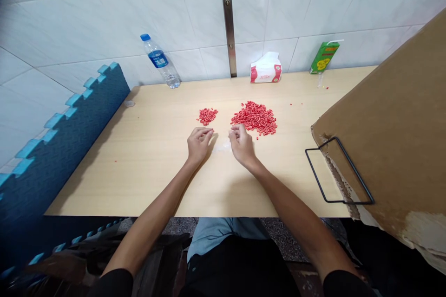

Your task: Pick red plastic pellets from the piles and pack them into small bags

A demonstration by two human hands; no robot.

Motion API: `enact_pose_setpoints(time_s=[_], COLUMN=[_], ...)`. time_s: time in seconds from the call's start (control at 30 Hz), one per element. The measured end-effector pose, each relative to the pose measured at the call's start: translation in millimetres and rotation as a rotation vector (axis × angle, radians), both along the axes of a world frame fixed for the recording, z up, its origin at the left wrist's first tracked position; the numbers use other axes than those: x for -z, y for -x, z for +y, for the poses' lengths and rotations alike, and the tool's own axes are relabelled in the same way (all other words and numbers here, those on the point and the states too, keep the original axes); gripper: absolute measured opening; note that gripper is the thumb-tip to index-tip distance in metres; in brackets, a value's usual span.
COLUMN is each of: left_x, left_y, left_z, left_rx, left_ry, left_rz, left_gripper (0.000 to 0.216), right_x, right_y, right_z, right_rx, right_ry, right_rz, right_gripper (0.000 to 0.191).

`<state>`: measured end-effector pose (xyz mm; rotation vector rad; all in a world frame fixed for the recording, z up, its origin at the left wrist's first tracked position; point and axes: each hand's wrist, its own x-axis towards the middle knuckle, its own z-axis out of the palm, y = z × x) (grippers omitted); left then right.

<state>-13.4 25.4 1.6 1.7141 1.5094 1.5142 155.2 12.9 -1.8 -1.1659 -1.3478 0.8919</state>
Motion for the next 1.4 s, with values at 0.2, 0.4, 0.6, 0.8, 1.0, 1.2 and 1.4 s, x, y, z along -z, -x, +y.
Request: enact_pose_setpoints(time_s=[0.2,0.4,0.6,0.8,1.0,1.2,1.4], left_x=[2.7,-0.9,-3.8,-10.6,-8.4,-3.1,-3.3], left_y=[23,28,25,17,11,9,6], left_z=[46,77,79,56,36,24,23], left_rx=[-0.243,-0.352,-0.438,-0.426,-0.230,0.147,0.395], left_ry=[0.030,0.140,0.159,0.131,0.084,0.083,0.174], left_rz=[0.189,0.376,0.430,0.408,0.401,0.512,0.628], left_gripper=[0.009,0.014,0.019,0.014,0.009,0.013,0.027], right_x=[7.7,2.9,1.3,3.3,7.1,8.4,8.8], right_y=[-19,-7,-3,0,-2,-5,-6], right_z=[24,32,48,59,63,63,59], right_rx=[0.218,0.142,0.148,0.142,0.096,0.104,0.206], right_ry=[-0.091,-0.132,-0.138,-0.163,-0.174,-0.192,-0.237], right_rz=[-0.638,-0.966,-1.014,-1.037,-1.030,-0.952,-0.738], right_gripper=[0.015,0.019,0.020,0.020,0.022,0.018,0.014])
